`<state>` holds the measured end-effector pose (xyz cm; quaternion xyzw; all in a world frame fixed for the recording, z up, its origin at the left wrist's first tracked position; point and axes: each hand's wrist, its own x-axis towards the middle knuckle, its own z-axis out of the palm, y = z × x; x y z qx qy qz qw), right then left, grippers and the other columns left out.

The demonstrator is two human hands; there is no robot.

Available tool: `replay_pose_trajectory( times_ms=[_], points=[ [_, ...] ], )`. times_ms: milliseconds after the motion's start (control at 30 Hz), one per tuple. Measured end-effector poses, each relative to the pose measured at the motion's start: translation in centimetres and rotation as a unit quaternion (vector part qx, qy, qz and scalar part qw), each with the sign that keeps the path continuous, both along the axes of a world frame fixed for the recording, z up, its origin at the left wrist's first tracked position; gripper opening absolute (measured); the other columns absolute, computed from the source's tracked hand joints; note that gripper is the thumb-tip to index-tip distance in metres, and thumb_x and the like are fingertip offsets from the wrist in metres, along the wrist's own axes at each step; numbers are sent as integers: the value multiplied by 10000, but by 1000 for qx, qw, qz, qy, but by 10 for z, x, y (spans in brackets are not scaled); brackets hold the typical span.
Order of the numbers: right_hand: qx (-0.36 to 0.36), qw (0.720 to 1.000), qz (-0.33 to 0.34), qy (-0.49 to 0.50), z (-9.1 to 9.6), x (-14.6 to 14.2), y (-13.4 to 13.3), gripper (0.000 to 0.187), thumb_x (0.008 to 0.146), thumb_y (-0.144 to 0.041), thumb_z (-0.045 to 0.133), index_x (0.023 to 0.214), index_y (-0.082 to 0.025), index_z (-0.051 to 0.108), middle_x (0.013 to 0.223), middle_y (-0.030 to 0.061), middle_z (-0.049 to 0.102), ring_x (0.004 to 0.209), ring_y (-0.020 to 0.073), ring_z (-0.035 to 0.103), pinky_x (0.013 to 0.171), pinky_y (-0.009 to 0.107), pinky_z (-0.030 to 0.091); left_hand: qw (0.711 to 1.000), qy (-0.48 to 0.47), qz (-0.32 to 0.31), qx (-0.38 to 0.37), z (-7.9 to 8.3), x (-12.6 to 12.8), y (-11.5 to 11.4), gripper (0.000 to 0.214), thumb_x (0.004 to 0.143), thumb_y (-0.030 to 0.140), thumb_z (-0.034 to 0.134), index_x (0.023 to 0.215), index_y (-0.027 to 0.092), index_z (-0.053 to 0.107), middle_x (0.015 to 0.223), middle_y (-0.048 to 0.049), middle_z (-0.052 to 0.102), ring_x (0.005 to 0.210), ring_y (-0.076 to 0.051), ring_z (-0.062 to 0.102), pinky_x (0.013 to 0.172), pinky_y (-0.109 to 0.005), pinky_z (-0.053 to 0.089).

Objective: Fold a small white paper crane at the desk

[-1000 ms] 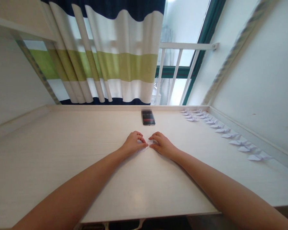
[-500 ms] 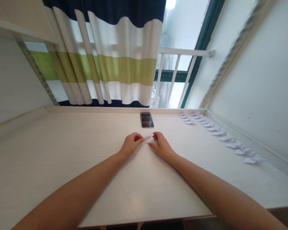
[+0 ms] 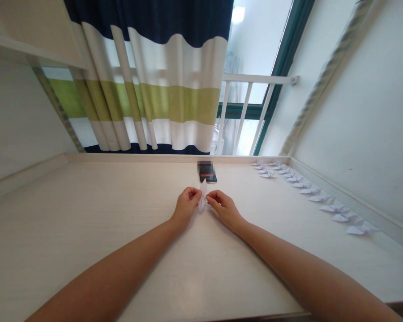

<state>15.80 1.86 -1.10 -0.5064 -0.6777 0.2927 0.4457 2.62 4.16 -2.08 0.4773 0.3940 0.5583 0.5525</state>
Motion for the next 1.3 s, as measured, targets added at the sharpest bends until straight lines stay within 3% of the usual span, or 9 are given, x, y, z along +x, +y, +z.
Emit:
replay_pose_trajectory(
  times_ms=[200, 467, 700, 1000, 1300],
  points=[
    [24, 999, -23, -21, 1, 2, 0, 124, 739, -275, 501, 686, -164, 523, 649, -6, 540, 614, 112, 482, 608, 248, 397, 999, -8, -36, -8, 2, 2, -6, 239, 610, 329, 639, 686, 144, 510, 633, 31, 538, 592, -76, 496, 623, -233, 410],
    [74, 996, -50, -15, 1, 3, -1, 99, 728, -221, 492, 790, -171, 552, 713, 21, 594, 664, 136, 540, 647, 277, 435, 998, 40, -50, 0, 4, 0, -8, 200, 588, 283, 667, 652, 117, 574, 622, 0, 578, 598, -93, 511, 632, -242, 397],
    [113, 992, -51, -24, 3, 2, -4, 76, 732, -241, 516, 778, -180, 512, 707, 15, 578, 664, 138, 545, 639, 280, 446, 998, 55, -18, 37, 3, 0, -8, 179, 589, 279, 662, 621, 128, 571, 594, 15, 571, 578, -93, 514, 618, -238, 401],
    [113, 990, -73, -35, 5, 0, -6, 55, 728, -227, 519, 756, -182, 502, 710, 15, 591, 666, 138, 550, 649, 286, 447, 990, 122, 13, 71, 2, 0, -8, 192, 610, 314, 636, 609, 132, 575, 578, 7, 575, 549, -96, 503, 569, -230, 389],
    [104, 991, -82, -36, 6, -1, -8, 48, 726, -227, 522, 729, -183, 503, 693, 13, 588, 659, 138, 546, 638, 281, 438, 988, 130, 15, 87, 3, 0, -10, 179, 627, 311, 626, 624, 139, 578, 595, 5, 590, 565, -102, 526, 592, -232, 405]
  ],
)
